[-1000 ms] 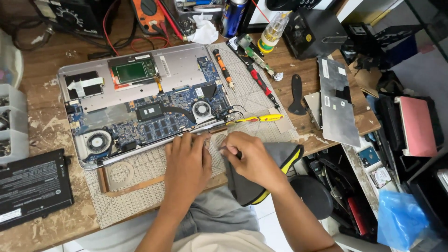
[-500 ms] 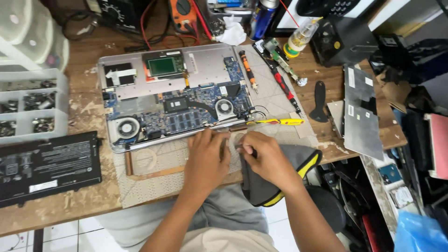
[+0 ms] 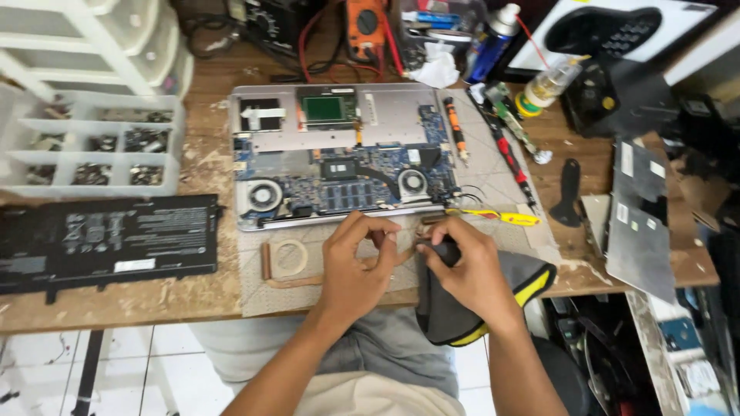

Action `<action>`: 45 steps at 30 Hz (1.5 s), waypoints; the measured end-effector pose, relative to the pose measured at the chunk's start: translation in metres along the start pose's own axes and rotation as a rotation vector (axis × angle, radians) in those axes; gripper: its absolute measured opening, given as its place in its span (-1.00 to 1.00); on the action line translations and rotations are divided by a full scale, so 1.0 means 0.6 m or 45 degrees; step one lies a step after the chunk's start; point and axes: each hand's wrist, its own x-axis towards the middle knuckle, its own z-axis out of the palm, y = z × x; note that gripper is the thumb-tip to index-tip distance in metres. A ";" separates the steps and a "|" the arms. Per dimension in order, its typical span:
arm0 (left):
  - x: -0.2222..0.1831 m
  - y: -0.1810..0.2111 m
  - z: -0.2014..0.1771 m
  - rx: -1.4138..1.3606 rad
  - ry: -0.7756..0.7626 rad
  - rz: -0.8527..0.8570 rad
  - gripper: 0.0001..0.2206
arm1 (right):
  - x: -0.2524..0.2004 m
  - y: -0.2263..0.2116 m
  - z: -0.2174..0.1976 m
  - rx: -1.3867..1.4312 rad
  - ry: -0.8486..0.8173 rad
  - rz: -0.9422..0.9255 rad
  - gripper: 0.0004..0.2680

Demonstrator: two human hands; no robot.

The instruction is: Disassembling and repairing internal laptop hardware including the motherboard and battery using a screwdriver.

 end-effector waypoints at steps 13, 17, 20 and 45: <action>-0.038 0.005 -0.230 0.784 -0.115 0.208 -0.55 | 0.069 -0.139 0.087 0.179 -0.131 -0.262 -0.81; -0.043 -0.002 -0.241 0.819 -0.198 0.202 -0.49 | 0.091 -0.172 0.132 0.240 -0.286 -0.263 -0.86; -0.036 0.014 -0.252 0.747 -0.263 0.110 -0.41 | 0.103 -0.179 0.162 0.235 -0.382 -0.248 -0.87; -0.030 0.057 -0.275 0.589 -0.387 0.051 -0.42 | 0.083 -0.135 0.241 -0.148 -0.750 -0.453 -0.64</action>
